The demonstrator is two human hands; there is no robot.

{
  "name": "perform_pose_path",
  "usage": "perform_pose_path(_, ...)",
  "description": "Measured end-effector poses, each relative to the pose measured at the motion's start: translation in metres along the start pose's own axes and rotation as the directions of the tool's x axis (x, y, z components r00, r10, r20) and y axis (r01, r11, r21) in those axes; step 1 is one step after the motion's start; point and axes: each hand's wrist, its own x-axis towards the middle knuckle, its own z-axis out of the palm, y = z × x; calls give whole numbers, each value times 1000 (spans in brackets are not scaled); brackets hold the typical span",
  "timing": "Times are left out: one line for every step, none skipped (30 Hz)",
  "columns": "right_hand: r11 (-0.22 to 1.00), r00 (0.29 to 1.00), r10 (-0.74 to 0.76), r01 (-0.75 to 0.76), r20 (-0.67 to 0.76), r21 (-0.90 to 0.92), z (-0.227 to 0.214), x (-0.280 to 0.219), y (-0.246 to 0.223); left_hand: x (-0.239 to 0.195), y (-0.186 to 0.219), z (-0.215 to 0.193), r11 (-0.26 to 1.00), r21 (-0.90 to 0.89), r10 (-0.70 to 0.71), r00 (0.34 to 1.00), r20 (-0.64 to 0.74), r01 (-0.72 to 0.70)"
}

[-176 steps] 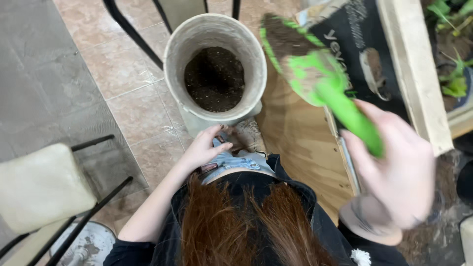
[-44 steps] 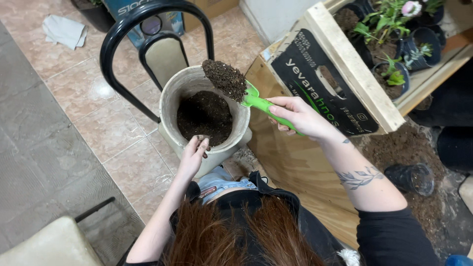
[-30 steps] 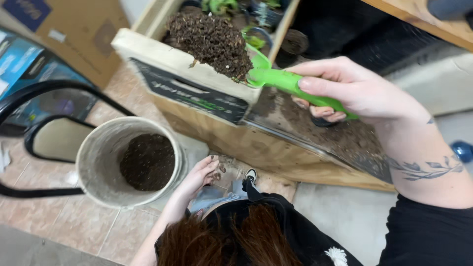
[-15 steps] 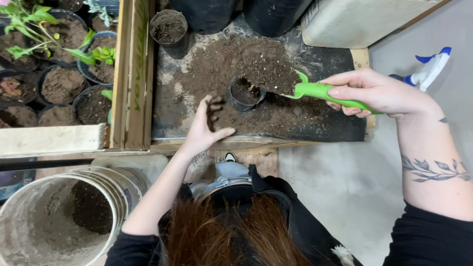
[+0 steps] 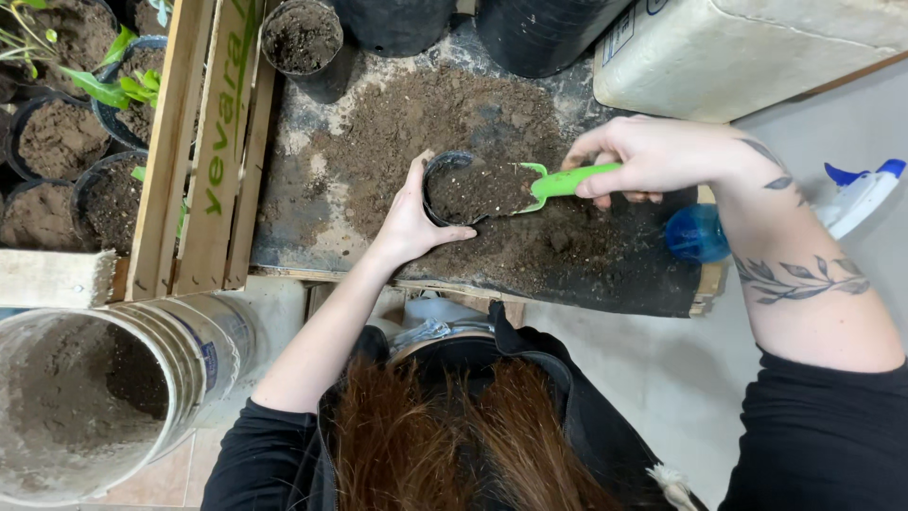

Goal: The person uses a small green shovel to scoop soil from a large white bucket and fill a small black plastic pot placed on a workbench. They then level the soil by hand, press it down, and place the pot on a shelf among other potted plants.

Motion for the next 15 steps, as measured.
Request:
perform_pose_path(1000,1000,-3,3,8,-6,-6,-1,-17,1,-6,4,1000,-3,-6,1000,-9,6)
perform_pose_path(983,991,128,-123,30,-135,-11,-3,-34,1,-13,7,997,30,66,998,-24,-66)
perform_pose_path(934,965,259,-242,32,-262,-16,-4,-52,2,-19,9,989,65,138,990,-37,-136)
perform_pose_path(934,966,257,-240,34,-265,-19,-5,-64,3,-20,11,989,65,136,990,-40,-133)
perform_pose_path(895,965,262,-241,5,-374,-22,-5,-75,4,-22,12,987,80,146,988,-45,-142)
perform_pose_path(845,964,266,-244,-24,-475,-24,-6,-87,4,-23,14,984,94,155,987,-44,-151)
perform_pose_path(846,963,268,-245,-20,-473,-24,-7,-98,3,-22,14,985,93,152,987,-41,-148)
perform_pose_path(812,963,267,-251,-46,-528,-24,-9,-109,3,-21,13,983,84,167,985,-43,-163)
perform_pose_path(773,962,264,-256,-72,-580,-24,-10,-120,3,-20,12,981,76,181,982,-45,-178)
perform_pose_path(776,961,267,-259,-72,-575,-23,-7,-123,3,-19,12,981,76,181,983,-38,-178)
perform_pose_path(747,964,252,-249,-85,-617,-22,-3,-126,4,-19,10,977,71,204,978,-35,-201)
perform_pose_path(716,967,237,-241,-96,-655,-20,1,-128,3,-19,10,972,65,226,974,-29,-224)
perform_pose_path(721,965,243,-245,-95,-648,-19,4,-128,3,-20,9,972,65,226,974,-18,-224)
perform_pose_path(701,969,213,-243,-127,-670,-18,6,-128,4,-21,9,971,62,234,972,-19,-232)
perform_pose_path(680,970,183,-241,-158,-692,-17,9,-129,4,-21,9,969,59,242,970,-19,-240)
